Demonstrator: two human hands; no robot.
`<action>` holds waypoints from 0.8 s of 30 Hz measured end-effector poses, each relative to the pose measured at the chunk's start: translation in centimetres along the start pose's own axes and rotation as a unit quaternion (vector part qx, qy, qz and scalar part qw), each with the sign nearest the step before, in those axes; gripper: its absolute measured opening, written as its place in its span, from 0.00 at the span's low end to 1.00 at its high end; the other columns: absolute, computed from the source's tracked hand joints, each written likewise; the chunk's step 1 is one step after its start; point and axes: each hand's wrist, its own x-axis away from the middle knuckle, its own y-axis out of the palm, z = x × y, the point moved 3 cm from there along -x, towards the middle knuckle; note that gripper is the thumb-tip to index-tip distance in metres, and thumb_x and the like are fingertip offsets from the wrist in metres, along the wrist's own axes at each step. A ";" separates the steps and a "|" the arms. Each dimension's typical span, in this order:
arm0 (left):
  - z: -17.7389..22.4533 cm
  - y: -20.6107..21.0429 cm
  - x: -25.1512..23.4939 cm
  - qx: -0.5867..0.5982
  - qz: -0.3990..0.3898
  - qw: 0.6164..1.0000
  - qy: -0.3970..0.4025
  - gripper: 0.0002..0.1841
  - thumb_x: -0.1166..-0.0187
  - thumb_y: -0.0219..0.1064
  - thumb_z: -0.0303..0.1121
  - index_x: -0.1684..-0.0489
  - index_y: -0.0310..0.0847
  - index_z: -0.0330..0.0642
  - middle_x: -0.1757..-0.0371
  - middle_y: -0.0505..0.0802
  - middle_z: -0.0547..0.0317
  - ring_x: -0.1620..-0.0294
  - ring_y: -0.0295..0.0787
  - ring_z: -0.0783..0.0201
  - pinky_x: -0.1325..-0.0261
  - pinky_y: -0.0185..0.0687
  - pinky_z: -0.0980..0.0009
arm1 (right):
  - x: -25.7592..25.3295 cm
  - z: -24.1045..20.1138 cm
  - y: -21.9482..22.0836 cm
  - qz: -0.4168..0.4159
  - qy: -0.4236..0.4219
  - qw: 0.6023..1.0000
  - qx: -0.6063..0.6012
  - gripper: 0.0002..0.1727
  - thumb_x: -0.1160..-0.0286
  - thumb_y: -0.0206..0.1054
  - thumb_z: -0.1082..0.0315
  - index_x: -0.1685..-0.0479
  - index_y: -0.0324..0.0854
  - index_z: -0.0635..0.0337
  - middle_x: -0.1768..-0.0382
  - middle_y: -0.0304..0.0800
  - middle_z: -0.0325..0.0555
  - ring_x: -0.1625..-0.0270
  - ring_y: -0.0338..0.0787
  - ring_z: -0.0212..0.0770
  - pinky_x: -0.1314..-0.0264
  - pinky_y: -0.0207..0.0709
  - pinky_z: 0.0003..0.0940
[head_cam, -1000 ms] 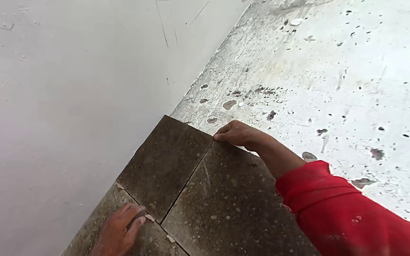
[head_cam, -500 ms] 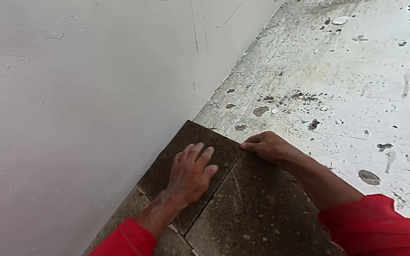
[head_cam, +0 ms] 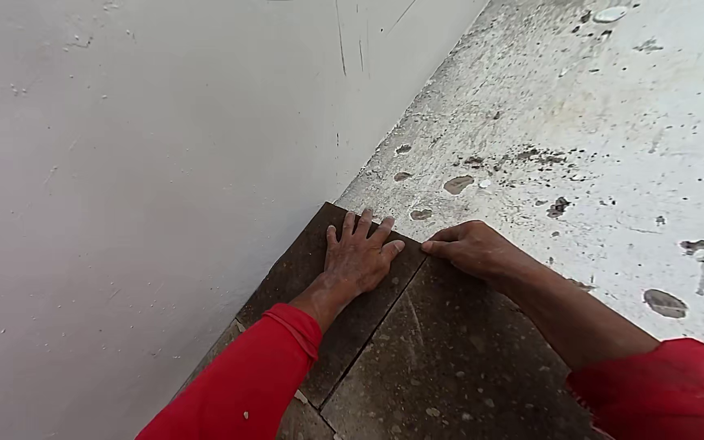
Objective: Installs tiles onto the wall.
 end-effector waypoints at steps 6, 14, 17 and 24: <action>-2.4 -2.3 -3.7 0.005 0.150 0.986 0.078 0.37 0.08 0.35 0.62 0.05 0.56 0.51 0.05 0.62 0.52 0.03 0.48 0.48 0.09 0.45 0.37 | 0.0 0.2 0.1 0.012 -0.006 1.000 -0.003 0.15 0.15 0.67 0.60 0.65 0.92 0.59 0.69 0.91 0.54 0.63 0.88 0.52 0.55 0.78 0.59; -4.2 -4.1 -5.1 -0.002 0.018 0.997 0.078 0.41 0.09 0.36 0.64 0.06 0.55 0.43 0.06 0.62 0.47 0.04 0.51 0.47 0.09 0.44 0.34 | 0.3 -0.4 0.0 -0.011 0.018 0.999 -0.035 0.14 0.15 0.67 0.62 0.66 0.91 0.61 0.71 0.90 0.55 0.66 0.88 0.49 0.59 0.80 0.55; -2.7 -6.9 -6.4 0.018 0.137 0.977 0.161 0.39 0.08 0.35 0.62 0.06 0.56 0.42 0.06 0.63 0.50 0.04 0.50 0.50 0.09 0.46 0.38 | 0.7 -0.4 -0.1 -0.007 0.024 0.999 -0.042 0.14 0.15 0.68 0.62 0.66 0.92 0.60 0.72 0.90 0.52 0.68 0.88 0.46 0.60 0.81 0.51; -6.5 -0.3 -7.2 -0.071 0.013 0.990 0.122 0.41 0.08 0.28 0.63 0.11 0.66 0.42 0.10 0.71 0.47 0.06 0.56 0.48 0.04 0.37 0.43 | 0.4 -0.3 -0.1 -0.016 0.024 0.999 -0.036 0.15 0.15 0.67 0.61 0.68 0.92 0.59 0.74 0.90 0.50 0.70 0.88 0.43 0.62 0.81 0.47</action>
